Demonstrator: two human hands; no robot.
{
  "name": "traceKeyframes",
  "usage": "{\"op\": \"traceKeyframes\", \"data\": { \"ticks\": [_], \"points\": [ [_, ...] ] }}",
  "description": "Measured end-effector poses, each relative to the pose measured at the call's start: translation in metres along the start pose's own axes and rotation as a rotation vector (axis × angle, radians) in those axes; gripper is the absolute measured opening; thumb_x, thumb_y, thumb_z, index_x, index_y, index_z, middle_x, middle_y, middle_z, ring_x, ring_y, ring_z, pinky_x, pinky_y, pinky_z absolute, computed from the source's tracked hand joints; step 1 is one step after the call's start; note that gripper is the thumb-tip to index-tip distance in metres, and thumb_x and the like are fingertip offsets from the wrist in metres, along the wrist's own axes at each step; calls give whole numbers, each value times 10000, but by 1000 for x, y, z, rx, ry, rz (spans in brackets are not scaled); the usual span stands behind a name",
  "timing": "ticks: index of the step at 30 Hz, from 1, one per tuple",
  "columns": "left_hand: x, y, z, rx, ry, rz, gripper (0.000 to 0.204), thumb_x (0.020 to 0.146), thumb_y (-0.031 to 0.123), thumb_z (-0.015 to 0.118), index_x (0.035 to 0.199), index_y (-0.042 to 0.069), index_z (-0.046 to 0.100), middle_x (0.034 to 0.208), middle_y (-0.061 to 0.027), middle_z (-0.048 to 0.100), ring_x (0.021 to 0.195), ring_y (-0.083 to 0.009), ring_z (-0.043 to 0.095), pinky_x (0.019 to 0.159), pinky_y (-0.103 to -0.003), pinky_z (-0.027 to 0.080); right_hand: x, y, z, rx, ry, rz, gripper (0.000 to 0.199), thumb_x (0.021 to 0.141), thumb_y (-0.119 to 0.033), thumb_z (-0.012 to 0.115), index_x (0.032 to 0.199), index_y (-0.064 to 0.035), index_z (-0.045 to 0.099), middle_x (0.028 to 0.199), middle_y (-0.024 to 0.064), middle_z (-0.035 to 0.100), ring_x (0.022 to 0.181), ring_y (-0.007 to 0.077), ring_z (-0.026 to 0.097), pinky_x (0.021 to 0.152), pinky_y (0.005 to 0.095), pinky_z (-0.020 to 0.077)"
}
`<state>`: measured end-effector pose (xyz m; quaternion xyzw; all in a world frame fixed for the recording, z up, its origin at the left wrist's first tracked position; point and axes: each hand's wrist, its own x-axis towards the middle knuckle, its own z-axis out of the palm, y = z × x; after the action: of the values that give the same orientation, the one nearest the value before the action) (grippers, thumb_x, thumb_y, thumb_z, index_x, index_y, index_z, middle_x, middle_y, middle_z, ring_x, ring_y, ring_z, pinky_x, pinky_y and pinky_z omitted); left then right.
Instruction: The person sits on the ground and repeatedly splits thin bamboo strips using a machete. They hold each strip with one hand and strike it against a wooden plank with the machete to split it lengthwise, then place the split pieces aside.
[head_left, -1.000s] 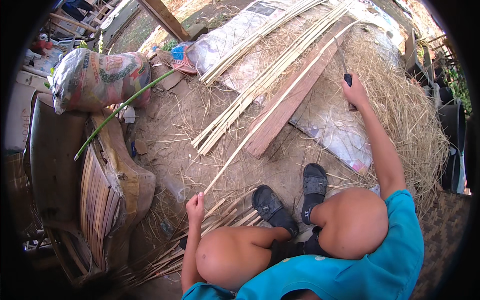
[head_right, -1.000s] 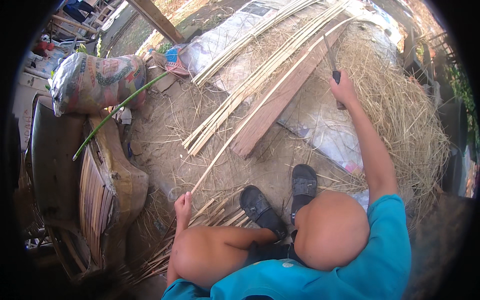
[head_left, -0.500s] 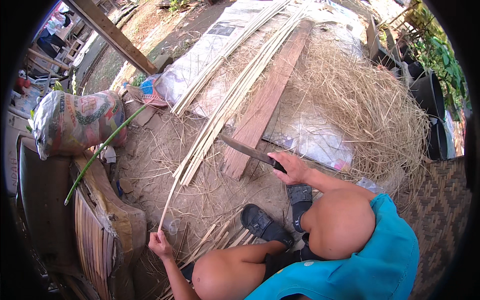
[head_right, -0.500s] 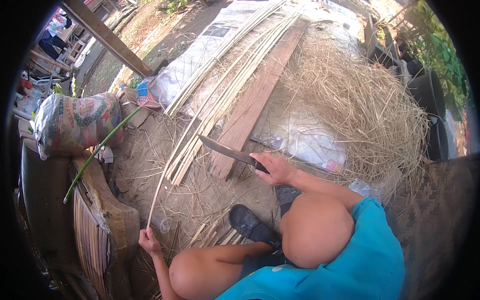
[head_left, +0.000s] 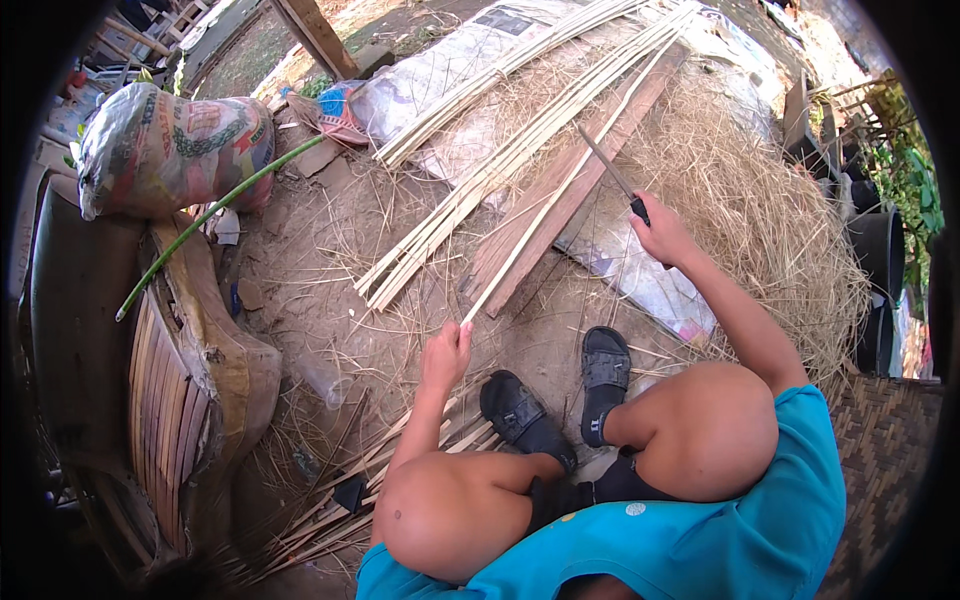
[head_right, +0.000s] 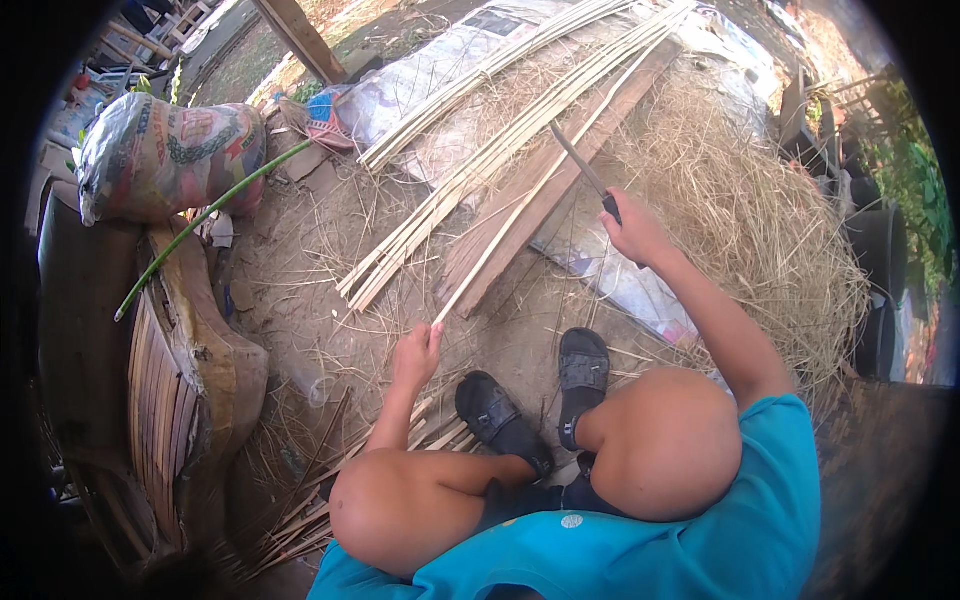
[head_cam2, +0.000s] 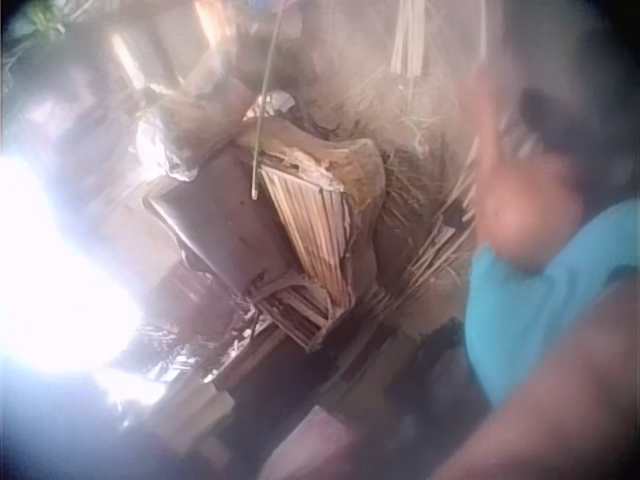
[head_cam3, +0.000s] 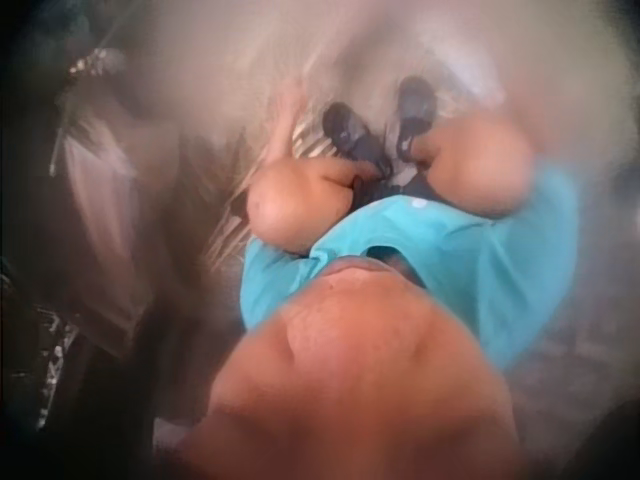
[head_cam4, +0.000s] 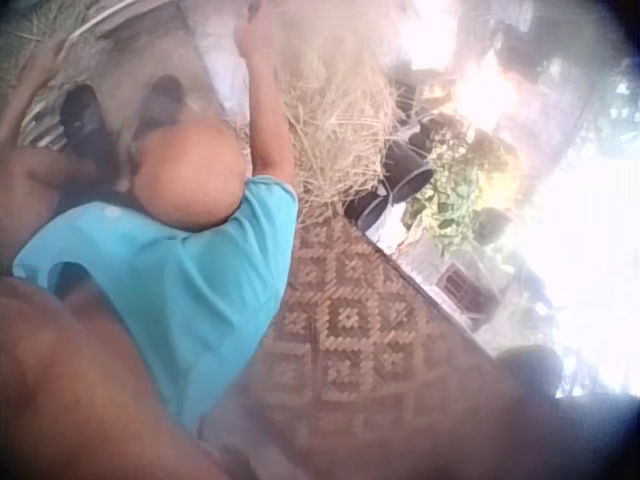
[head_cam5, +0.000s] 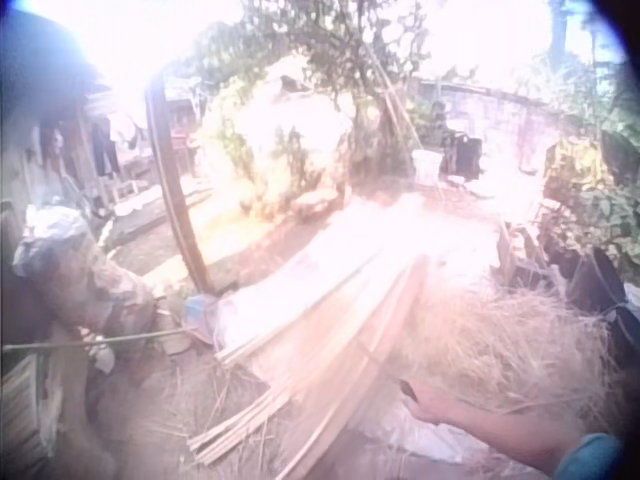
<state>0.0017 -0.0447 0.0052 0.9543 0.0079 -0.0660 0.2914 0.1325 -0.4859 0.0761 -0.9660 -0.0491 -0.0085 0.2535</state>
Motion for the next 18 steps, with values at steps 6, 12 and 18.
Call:
{"op": "traceKeyframes", "data": {
  "ticks": [6, 12, 18],
  "points": [
    [-1, 8, 2, 195, -101, 60, 371, 1077, 385, 448, 947, 46, 527, 670, -247, 654, 684, -484, 667, 645, -617, 502, -71, -69, 87, -36, -290, -155, 412, 1050, -416, 497, 1307, -95, 489, 1000, 298, 658, 863, 517, 663, 752, 584, 547],
    [-20, 8, -14, 313, -249, 3, 442, 1089, 395, 408, 894, 25, 551, 726, -267, 664, 748, -492, 679, 681, -600, 519, -22, 42, 50, -166, 9, 160, 344, 1050, -396, 498, 1212, -97, 548, 893, 274, 680, 806, 486, 674, 682, 582, 543],
    [-6, -25, -17, -214, -338, -146, 550, 1085, 433, 415, 822, -12, 601, 735, -285, 605, 753, -483, 633, 698, -551, 469, -34, -43, 82, -22, -162, -34, 347, 1046, -384, 514, 1246, -107, 574, 918, 261, 690, 814, 483, 675, 739, 569, 545]
  ]
}}
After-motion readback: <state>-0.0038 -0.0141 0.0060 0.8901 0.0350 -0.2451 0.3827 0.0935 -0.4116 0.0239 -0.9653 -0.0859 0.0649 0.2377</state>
